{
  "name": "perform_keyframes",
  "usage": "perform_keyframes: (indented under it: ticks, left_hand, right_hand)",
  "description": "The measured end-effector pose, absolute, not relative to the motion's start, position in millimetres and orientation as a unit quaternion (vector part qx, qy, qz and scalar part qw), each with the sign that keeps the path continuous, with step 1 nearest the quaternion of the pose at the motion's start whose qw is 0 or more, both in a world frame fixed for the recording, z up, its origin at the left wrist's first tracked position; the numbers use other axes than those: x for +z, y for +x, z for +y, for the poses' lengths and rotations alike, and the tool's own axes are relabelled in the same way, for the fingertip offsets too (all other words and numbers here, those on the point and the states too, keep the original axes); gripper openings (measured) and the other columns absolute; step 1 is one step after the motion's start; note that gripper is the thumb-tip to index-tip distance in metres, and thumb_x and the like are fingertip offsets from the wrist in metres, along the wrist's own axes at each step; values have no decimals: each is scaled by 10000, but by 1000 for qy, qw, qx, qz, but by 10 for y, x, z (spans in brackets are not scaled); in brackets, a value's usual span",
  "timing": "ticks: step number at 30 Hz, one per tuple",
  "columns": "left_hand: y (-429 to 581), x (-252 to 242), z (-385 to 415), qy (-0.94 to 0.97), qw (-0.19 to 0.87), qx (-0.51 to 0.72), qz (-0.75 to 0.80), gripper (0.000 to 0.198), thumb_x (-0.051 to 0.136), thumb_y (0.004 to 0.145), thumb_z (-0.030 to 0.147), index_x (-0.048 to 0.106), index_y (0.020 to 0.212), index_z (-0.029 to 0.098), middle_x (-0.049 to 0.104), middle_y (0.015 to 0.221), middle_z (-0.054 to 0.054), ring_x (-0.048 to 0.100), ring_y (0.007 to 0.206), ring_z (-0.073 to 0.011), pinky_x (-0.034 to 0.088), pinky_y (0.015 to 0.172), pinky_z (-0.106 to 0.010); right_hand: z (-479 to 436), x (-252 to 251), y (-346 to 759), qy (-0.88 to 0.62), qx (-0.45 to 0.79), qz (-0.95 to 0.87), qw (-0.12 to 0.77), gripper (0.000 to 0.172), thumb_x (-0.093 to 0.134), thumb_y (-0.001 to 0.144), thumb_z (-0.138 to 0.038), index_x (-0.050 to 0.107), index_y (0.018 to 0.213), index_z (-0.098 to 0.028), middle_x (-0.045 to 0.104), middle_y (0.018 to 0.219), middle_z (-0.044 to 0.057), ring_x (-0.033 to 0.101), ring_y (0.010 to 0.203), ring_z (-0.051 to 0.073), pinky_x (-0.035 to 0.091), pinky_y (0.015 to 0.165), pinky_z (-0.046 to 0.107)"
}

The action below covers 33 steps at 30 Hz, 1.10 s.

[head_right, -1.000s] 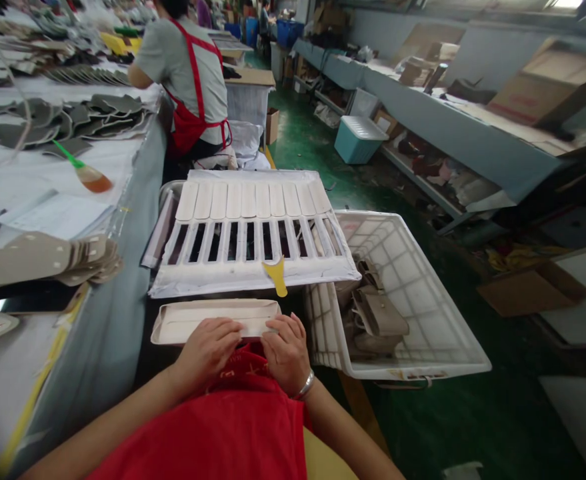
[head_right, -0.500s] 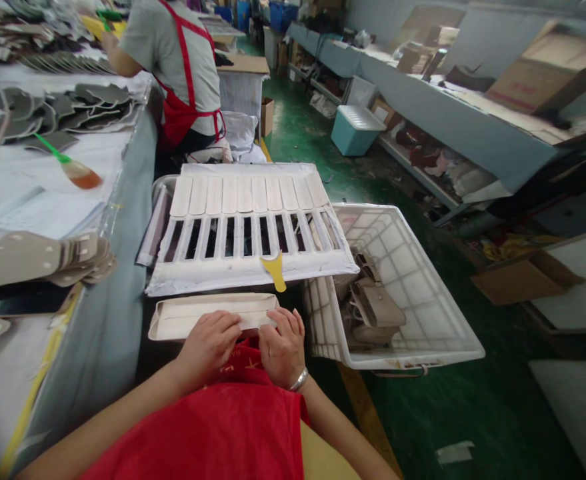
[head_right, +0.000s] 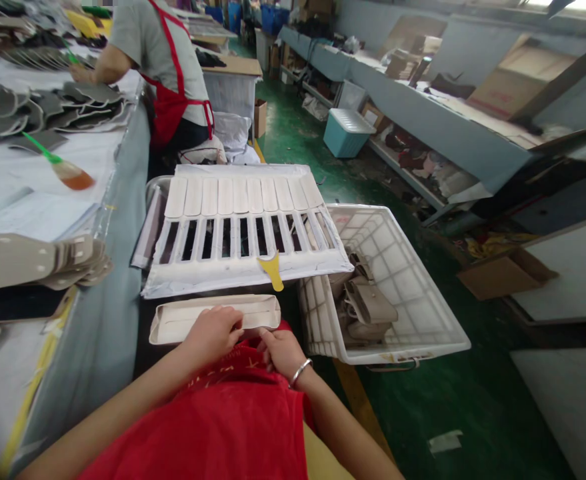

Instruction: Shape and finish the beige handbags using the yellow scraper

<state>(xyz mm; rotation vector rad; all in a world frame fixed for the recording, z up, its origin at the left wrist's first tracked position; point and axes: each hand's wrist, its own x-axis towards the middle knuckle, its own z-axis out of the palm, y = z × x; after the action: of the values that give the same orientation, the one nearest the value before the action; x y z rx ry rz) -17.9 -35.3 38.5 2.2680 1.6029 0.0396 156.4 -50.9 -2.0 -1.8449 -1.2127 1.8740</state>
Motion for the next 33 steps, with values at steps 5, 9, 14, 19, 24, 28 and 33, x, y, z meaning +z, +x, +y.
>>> perform_keyframes:
  ticks: [5, 9, 14, 19, 24, 28, 33]
  left_hand:
    - [-199, 405, -298, 795, 198, 7, 573, 103, 514, 775, 273, 587, 735, 212, 643, 802, -46, 574, 799, -232, 386, 661, -335]
    - [-206, 437, -251, 791, 214, -8, 573, 112, 516, 766, 277, 600, 733, 211, 647, 801, -44, 574, 794, -221, 382, 658, -319]
    - [-200, 417, -214, 792, 222, -6, 569, 107, 516, 770, 263, 598, 732, 205, 637, 776, -44, 567, 774, -215, 383, 658, -314]
    - [-334, 385, -350, 787, 206, 47, 579, 87, 520, 794, 236, 578, 838, 190, 601, 859, -48, 532, 837, -214, 389, 722, -323]
    - [-597, 383, -477, 782, 208, 65, 584, 110, 499, 835, 268, 573, 791, 198, 566, 850, -34, 502, 822, -198, 373, 715, -317]
    - [-647, 373, -460, 790, 210, 60, 572, 169, 458, 865, 258, 586, 768, 207, 567, 833, -25, 499, 812, -189, 362, 705, -318]
    - [-593, 367, -426, 780, 202, 55, 590, 181, 449, 859, 233, 585, 743, 202, 570, 821, -26, 503, 803, -190, 357, 701, -326]
  right_hand:
    - [-491, 116, 1405, -589, 767, -192, 168, 341, 390, 888, -370, 560, 727, -122, 572, 563, 15, 484, 382, 74, 273, 362, 185]
    - [-488, 154, 1289, -588, 772, -126, 209, 303, 389, 902, -310, 570, 787, -97, 583, 580, 7, 500, 385, 66, 318, 373, 182]
    - [-502, 86, 1159, -584, 764, -123, 244, 273, 436, 879, -312, 578, 773, -105, 600, 566, 11, 512, 382, 79, 345, 377, 193]
    - [-512, 64, 1115, -586, 759, -118, 258, 262, 551, 807, -371, 585, 755, -116, 612, 566, 1, 511, 387, 78, 347, 374, 191]
    - [-497, 102, 1093, -601, 750, -107, 255, 277, 592, 775, -388, 582, 740, -113, 621, 559, 9, 515, 400, 85, 352, 384, 197]
    - [-499, 63, 1045, -590, 761, -101, 252, 275, 605, 761, -396, 579, 727, -124, 623, 562, 12, 521, 406, 92, 359, 392, 204]
    - [-515, -79, 983, -581, 766, -120, 248, 311, 592, 758, -416, 598, 750, -105, 638, 595, 45, 531, 400, 102, 365, 387, 211]
